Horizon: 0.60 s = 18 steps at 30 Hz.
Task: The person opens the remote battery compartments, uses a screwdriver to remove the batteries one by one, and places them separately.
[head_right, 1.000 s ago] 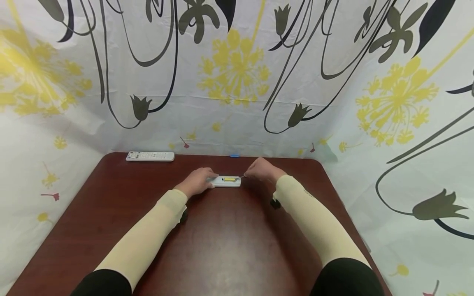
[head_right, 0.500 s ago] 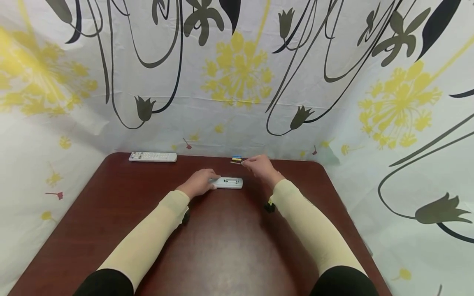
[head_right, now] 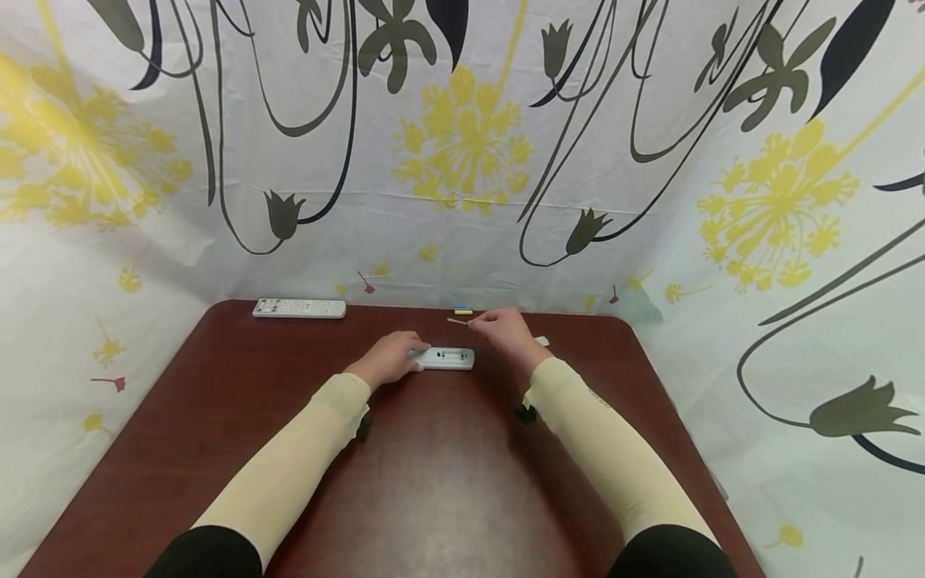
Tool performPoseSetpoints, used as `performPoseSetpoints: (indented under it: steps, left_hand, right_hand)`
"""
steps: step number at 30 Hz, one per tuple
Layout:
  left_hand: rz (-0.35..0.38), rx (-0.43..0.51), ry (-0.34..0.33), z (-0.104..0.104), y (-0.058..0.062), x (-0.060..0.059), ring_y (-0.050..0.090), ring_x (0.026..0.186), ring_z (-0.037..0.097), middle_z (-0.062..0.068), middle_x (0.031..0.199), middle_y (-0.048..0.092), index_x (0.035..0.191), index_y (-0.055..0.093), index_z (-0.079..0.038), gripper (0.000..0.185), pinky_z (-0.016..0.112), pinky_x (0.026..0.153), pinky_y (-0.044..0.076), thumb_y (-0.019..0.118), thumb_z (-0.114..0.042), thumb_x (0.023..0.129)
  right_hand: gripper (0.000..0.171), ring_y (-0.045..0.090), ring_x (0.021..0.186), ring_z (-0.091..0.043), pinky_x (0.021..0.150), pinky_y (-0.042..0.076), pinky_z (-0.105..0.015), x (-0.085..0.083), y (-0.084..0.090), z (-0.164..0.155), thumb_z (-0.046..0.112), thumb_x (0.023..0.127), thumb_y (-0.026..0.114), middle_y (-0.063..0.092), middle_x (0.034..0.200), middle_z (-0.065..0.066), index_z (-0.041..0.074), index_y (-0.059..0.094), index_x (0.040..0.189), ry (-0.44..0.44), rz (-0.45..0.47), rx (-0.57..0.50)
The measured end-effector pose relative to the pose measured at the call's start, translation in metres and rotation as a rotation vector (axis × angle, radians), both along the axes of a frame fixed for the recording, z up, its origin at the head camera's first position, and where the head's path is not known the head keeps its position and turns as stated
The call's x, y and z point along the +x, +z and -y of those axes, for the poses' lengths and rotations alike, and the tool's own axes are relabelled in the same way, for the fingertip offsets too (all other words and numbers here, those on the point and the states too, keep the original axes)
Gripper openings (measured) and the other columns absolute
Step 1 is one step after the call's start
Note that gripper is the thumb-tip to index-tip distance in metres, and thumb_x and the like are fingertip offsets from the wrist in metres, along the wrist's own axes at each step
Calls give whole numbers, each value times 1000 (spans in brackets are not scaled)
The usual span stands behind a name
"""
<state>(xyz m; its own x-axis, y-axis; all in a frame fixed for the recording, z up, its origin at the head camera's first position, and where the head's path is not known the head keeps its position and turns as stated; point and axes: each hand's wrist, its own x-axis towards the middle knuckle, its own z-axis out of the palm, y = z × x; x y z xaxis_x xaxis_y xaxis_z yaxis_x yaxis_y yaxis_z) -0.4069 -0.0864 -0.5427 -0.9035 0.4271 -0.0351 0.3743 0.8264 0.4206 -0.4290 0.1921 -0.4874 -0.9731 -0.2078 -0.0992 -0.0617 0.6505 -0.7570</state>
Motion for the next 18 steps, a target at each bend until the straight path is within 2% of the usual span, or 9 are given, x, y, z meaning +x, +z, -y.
performPoseSetpoints:
  steps: [3, 6, 8, 9, 12, 18]
  left_hand:
    - [2, 3, -1, -1, -1, 0, 59, 140, 29, 9, 149, 67, 149, 71, -14, 44, 46, 120, 47, 78, -20, 106]
    - [2, 4, -5, -2, -2, 0, 59, 141, 29, 9, 150, 66, 149, 71, -15, 44, 45, 120, 47, 78, -19, 106]
    - [0, 2, -8, -2, -3, -1, 59, 142, 29, 9, 150, 66, 150, 71, -15, 44, 45, 120, 47, 78, -19, 106]
    - [-2, 0, -11, -2, -3, -1, 59, 142, 29, 9, 150, 66, 150, 71, -15, 44, 45, 120, 47, 78, -19, 106]
    - [-5, 5, -12, -2, -3, -1, 59, 140, 29, 10, 149, 67, 149, 71, -14, 44, 46, 119, 48, 78, -19, 106]
    - [-10, -5, -17, -2, -1, 0, 60, 138, 29, 10, 147, 67, 149, 71, -14, 44, 46, 118, 49, 78, -19, 106]
  right_hand:
    - [34, 60, 88, -23, 91, 50, -54, 5, -2, 0, 37, 107, 71, 73, 103, -8, 9, 83, 124, 11, -9, 25]
    - [28, 62, 100, -26, 99, 49, -57, 9, -4, 1, 28, 107, 70, 75, 114, -11, 5, 78, 121, 15, -24, 13]
    - [23, 63, 97, -27, 96, 52, -53, 12, -7, 2, 23, 106, 69, 73, 109, -12, 4, 74, 118, 5, -46, 7]
    - [22, 62, 95, -29, 89, 55, -48, 13, -9, 3, 21, 106, 68, 72, 108, -13, 3, 73, 117, 5, -61, 0]
    - [20, 63, 95, -27, 84, 55, -40, 16, -11, 5, 23, 108, 70, 71, 109, -10, 6, 73, 117, -3, -122, 35]
    - [21, 65, 101, -30, 88, 58, -47, 24, -10, 11, 27, 108, 75, 71, 117, -11, 9, 77, 119, 7, -237, 97]
